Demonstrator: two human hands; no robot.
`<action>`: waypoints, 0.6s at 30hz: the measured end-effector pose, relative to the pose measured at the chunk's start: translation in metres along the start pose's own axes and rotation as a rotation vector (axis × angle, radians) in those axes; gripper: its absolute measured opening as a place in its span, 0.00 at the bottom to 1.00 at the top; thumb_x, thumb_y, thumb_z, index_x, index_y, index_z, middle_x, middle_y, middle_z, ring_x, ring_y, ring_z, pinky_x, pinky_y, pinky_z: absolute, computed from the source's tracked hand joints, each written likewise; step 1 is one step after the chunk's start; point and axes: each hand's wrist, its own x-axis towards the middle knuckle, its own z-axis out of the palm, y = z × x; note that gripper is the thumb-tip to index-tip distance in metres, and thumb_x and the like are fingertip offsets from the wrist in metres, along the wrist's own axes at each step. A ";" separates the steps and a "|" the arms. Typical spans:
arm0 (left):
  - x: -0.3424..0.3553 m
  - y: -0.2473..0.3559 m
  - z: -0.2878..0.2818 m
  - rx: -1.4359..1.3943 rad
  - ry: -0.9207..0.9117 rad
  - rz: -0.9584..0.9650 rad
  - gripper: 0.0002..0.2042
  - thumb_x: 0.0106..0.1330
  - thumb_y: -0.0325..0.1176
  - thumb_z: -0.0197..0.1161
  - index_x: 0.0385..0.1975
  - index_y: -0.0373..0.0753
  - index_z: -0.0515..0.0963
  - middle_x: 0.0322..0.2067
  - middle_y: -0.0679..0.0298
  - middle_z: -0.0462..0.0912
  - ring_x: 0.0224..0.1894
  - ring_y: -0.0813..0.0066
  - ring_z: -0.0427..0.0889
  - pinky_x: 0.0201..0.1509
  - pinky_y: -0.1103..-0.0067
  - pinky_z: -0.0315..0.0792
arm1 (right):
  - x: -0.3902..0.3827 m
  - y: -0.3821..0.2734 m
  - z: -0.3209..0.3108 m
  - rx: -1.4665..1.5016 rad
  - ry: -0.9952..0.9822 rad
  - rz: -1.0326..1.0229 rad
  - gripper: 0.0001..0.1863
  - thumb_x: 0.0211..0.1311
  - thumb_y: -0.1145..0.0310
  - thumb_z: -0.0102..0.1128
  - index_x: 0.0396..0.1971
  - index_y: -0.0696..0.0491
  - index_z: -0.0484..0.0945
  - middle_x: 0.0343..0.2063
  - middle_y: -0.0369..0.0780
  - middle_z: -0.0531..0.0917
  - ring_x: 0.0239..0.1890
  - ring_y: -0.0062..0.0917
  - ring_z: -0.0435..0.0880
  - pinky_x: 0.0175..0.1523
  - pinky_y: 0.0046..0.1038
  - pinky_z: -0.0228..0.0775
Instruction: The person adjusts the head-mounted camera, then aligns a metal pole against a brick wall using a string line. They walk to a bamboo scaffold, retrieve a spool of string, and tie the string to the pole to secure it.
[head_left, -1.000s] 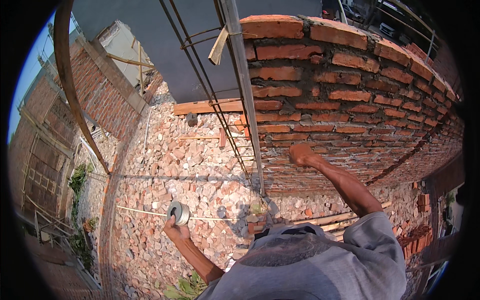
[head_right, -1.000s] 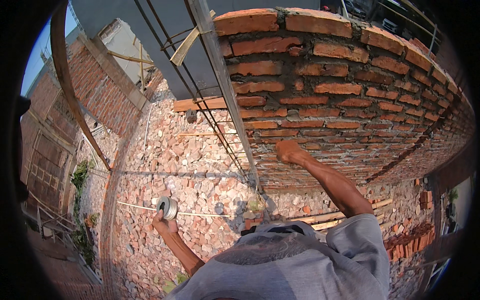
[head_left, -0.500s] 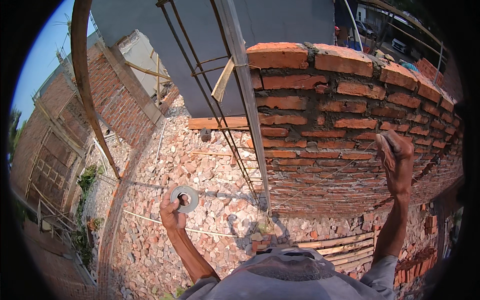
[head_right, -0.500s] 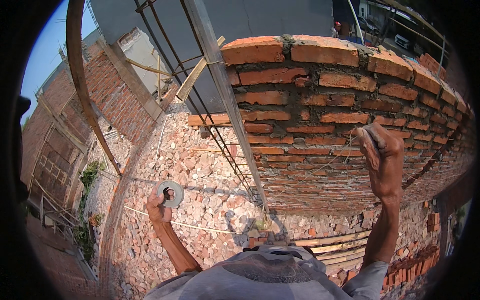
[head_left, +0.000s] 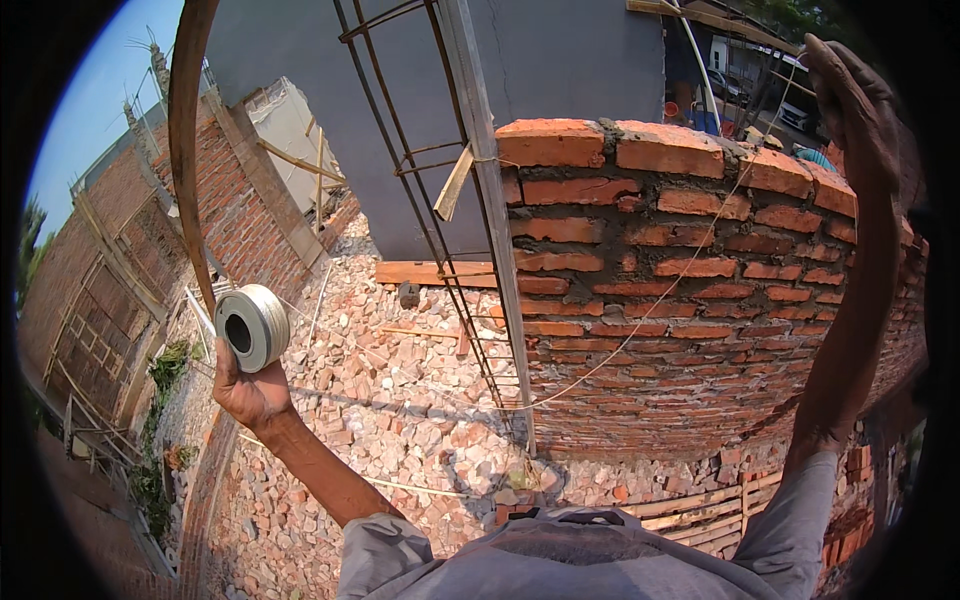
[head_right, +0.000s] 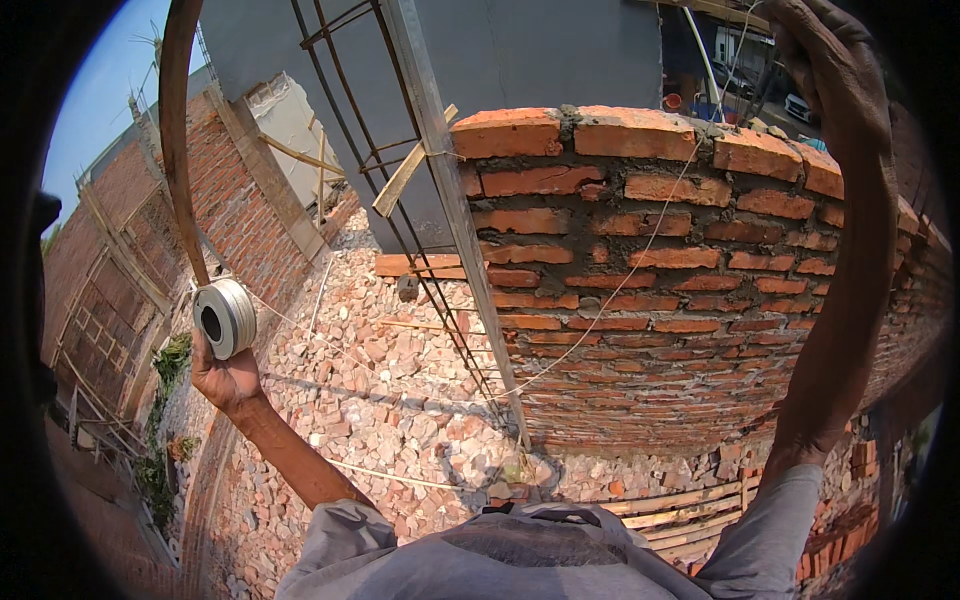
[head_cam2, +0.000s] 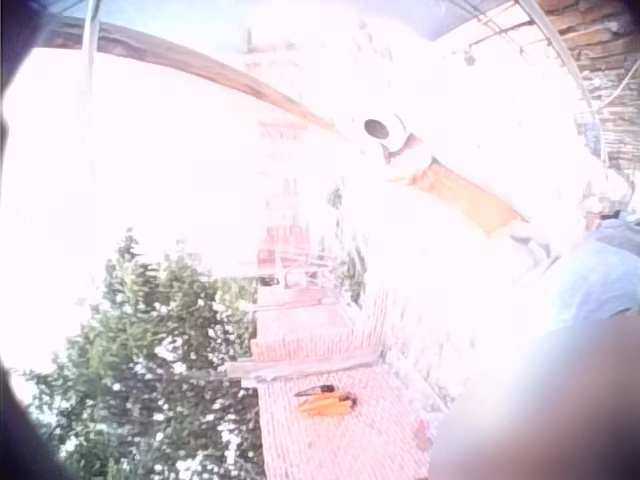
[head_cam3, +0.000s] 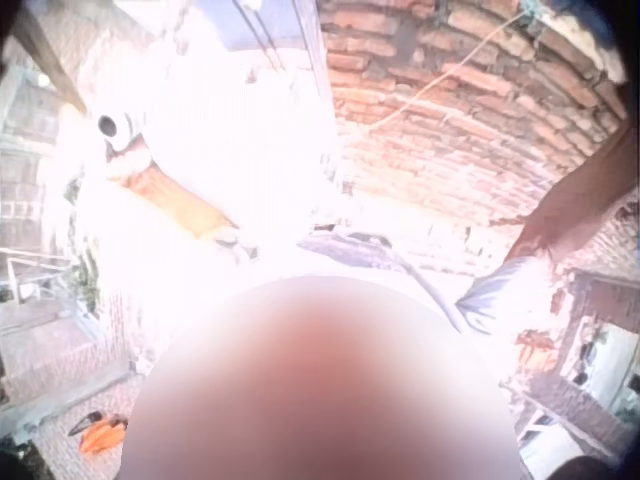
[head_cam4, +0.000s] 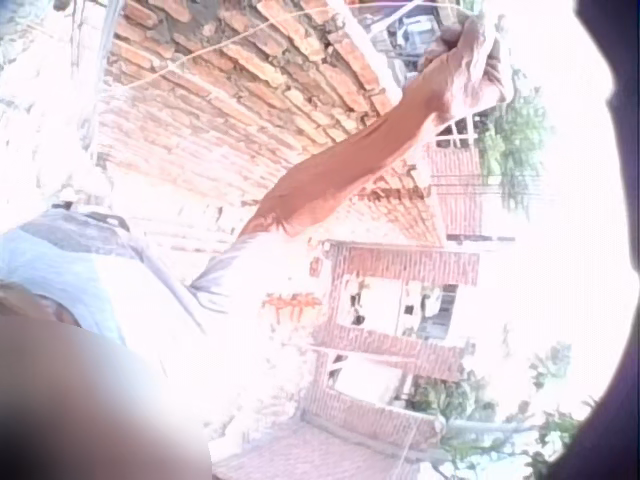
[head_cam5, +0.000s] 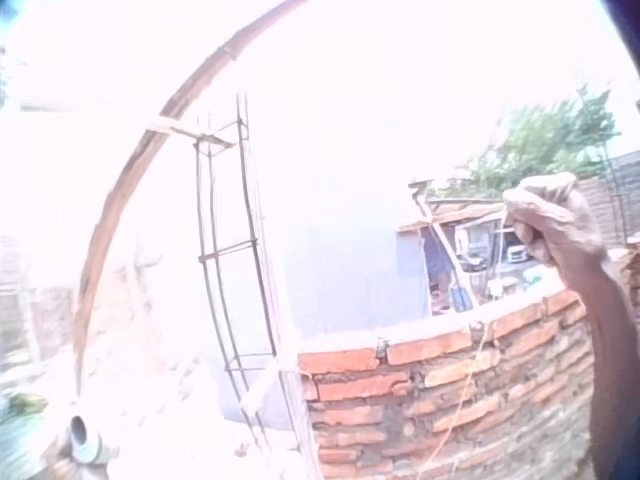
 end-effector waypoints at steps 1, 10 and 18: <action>0.006 0.006 -0.007 0.022 0.107 0.046 0.17 0.70 0.33 0.54 0.52 0.26 0.73 0.50 0.51 0.80 0.53 0.60 0.79 0.59 0.59 0.72 | 0.005 0.002 -0.002 -0.009 -0.030 -0.005 0.14 0.69 0.57 0.56 0.35 0.52 0.81 0.14 0.25 0.69 0.12 0.03 0.56 0.16 0.14 0.44; -0.013 0.033 -0.024 0.063 0.273 0.093 0.17 0.67 0.35 0.58 0.50 0.28 0.76 0.48 0.54 0.81 0.52 0.61 0.80 0.57 0.59 0.74 | 0.027 0.000 0.063 0.099 -0.048 -0.124 0.18 0.69 0.57 0.57 0.22 0.54 0.78 0.13 0.26 0.62 0.15 0.07 0.55 0.19 0.17 0.46; -0.011 0.036 0.061 -0.086 -0.058 0.242 0.19 0.70 0.35 0.54 0.53 0.26 0.72 0.50 0.49 0.79 0.52 0.58 0.80 0.55 0.57 0.75 | 0.077 -0.034 0.129 0.062 -0.007 -0.318 0.18 0.70 0.56 0.55 0.26 0.54 0.80 0.14 0.28 0.65 0.16 0.08 0.61 0.19 0.17 0.53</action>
